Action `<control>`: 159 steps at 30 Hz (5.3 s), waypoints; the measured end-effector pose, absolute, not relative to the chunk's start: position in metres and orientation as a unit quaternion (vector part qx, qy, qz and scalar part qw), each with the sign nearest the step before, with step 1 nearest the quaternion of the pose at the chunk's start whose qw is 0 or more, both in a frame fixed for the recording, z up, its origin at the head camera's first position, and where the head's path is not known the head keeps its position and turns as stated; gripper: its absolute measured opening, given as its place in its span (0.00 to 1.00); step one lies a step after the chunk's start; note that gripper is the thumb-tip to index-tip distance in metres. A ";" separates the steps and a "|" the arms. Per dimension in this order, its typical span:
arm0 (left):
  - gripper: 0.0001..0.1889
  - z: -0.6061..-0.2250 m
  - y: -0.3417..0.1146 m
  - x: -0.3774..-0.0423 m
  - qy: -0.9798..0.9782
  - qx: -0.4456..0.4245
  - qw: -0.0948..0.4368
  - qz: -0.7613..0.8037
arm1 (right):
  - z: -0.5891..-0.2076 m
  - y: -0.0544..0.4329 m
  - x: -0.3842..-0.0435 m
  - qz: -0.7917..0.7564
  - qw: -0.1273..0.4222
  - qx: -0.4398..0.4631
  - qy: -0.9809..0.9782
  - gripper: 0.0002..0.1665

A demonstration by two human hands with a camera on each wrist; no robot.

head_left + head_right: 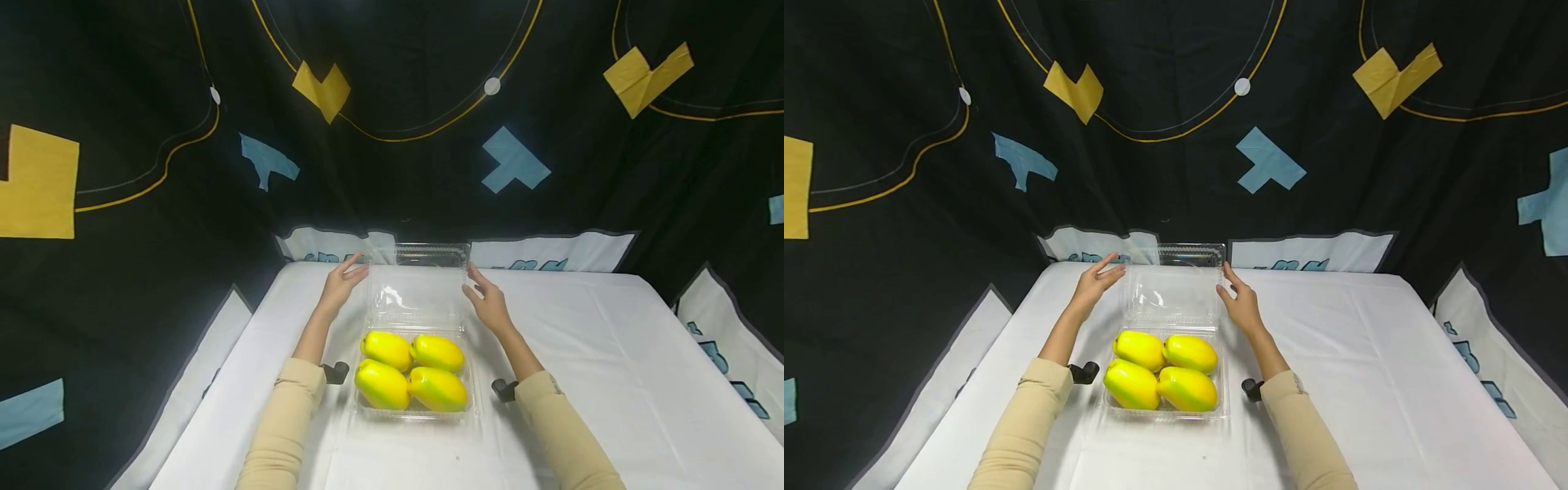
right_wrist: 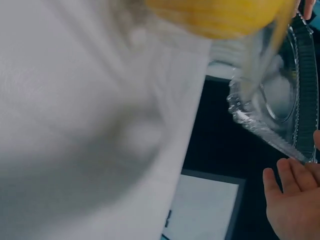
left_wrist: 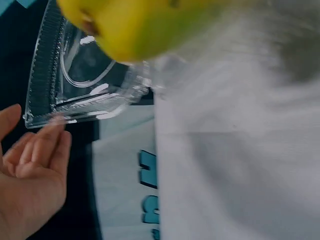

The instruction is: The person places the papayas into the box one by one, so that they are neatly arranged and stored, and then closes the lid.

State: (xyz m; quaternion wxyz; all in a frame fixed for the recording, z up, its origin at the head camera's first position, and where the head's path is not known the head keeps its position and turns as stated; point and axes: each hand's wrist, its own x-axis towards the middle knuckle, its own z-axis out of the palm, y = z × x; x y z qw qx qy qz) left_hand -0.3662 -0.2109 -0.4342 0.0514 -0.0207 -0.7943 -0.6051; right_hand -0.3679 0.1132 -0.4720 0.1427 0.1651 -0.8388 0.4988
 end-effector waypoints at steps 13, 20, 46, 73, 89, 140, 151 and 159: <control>0.29 -0.396 -0.202 -0.335 -0.839 0.015 0.040 -0.542 | -0.435 0.105 -0.329 0.545 0.130 0.110 -0.821 0.33; 0.36 -0.383 -0.199 -0.314 -0.883 -0.002 0.065 -0.465 | -0.452 0.110 -0.334 0.535 0.140 0.058 -0.831 0.34; 0.38 -0.426 -0.181 -0.203 -0.907 -0.016 0.093 -0.410 | -0.433 0.112 -0.217 0.510 0.003 0.094 -0.855 0.38; 0.28 -0.496 -0.159 -0.160 -0.824 0.090 0.103 -0.551 | -0.498 0.102 -0.172 0.569 0.012 0.092 -0.817 0.30; 0.27 -0.518 -0.149 -0.155 -0.803 0.088 0.156 -0.569 | -0.510 0.103 -0.170 0.569 -0.015 0.067 -0.820 0.29; 0.19 -0.545 -0.134 -0.148 -0.827 0.094 0.312 -0.459 | -0.521 0.100 -0.169 0.560 0.028 0.037 -0.828 0.26; 0.19 -0.537 -0.130 -0.143 -0.768 0.097 0.270 -0.572 | -0.522 0.100 -0.170 0.582 0.025 0.041 -0.812 0.25; 0.18 -0.534 -0.126 -0.143 -0.766 0.109 0.295 -0.561 | -0.518 0.098 -0.169 0.602 0.032 0.045 -0.796 0.25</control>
